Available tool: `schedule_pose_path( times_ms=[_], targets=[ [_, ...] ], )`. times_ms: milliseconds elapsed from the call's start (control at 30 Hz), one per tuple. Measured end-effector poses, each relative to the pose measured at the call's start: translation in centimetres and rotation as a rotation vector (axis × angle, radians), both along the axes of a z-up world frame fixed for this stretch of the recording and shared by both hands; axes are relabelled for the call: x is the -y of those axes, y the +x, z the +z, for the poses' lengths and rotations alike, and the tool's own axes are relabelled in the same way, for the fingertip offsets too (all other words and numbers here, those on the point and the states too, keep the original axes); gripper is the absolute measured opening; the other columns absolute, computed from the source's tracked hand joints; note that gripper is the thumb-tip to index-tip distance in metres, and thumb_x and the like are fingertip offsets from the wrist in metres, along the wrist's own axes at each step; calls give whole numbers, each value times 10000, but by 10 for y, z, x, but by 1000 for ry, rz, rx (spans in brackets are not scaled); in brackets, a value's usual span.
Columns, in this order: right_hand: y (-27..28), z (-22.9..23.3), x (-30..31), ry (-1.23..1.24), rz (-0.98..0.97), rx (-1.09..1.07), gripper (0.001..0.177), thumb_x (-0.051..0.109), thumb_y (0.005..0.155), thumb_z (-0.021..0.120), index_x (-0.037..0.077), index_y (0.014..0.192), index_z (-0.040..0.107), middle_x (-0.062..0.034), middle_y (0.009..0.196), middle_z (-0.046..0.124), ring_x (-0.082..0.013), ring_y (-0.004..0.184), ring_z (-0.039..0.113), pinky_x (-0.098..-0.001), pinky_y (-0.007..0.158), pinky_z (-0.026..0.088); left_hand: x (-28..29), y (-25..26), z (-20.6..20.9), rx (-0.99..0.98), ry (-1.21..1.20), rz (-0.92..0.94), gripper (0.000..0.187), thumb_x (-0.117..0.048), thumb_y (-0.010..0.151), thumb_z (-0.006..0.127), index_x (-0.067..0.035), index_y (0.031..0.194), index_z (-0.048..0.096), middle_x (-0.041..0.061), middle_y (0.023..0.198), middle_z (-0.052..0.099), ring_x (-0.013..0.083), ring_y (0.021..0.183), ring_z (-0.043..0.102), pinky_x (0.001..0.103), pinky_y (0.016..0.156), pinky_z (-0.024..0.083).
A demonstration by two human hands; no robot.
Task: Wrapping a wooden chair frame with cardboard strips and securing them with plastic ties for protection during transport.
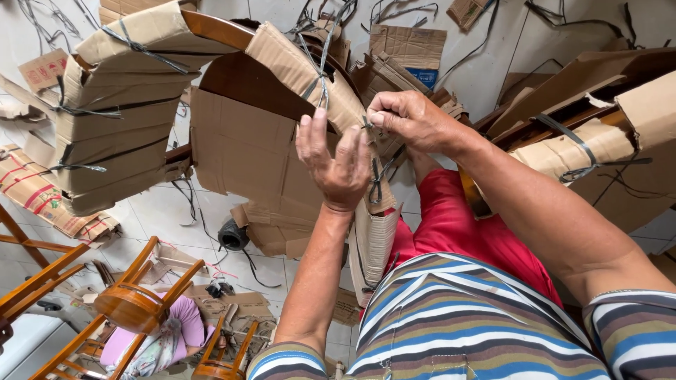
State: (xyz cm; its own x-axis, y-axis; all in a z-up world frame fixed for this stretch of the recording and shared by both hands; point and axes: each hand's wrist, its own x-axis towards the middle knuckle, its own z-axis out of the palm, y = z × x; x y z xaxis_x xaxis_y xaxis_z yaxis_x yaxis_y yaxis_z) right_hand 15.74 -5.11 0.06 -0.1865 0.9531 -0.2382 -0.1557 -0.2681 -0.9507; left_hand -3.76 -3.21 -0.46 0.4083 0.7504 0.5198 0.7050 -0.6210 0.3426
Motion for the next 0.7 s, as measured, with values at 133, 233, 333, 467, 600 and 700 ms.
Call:
schedule_pose_path(
  times_ms=[133,233,333,467,600,700],
  targets=[
    [-2,-4,2,-70,6,-40,218,195,1102,564,62,939,624,1,754,565,-94,760,514,-285,659,469,12,10,10,-135,31,61,113,-365,927,740,-275,993,756,103,1459,586,389,1422,475,614,1179,316],
    [-1,-4,1,-27,3,12,218,190,1100,584,48,940,627,-38,765,599,-114,762,542,-306,650,479,14,18,15,-190,63,117,139,-365,983,655,-254,952,732,118,1440,608,377,1397,517,618,1178,302],
    [1,2,-3,22,14,73,229,169,1096,599,34,912,623,-86,787,613,-154,758,566,-328,653,487,19,24,14,-194,50,173,149,-349,982,634,-231,956,722,137,1455,598,389,1404,516,635,1175,298],
    [4,5,-6,77,39,140,227,143,1095,601,19,906,617,-120,859,608,-211,818,578,-378,687,475,27,27,14,-183,14,219,178,-355,989,636,-215,1037,734,158,1472,583,409,1414,508,629,1178,288],
    [6,-1,-5,99,67,161,209,121,1086,606,8,912,628,-135,905,617,-241,876,596,-403,742,481,26,25,14,-161,-1,223,181,-367,1012,628,-228,1038,741,143,1480,576,425,1414,505,630,1182,277],
    [10,0,-7,2,153,200,169,173,1079,559,112,923,581,5,950,529,-123,841,482,-282,803,419,28,30,29,-203,-180,227,2,-220,994,772,-221,996,773,50,1509,518,371,1482,424,614,1270,208]
  ],
)
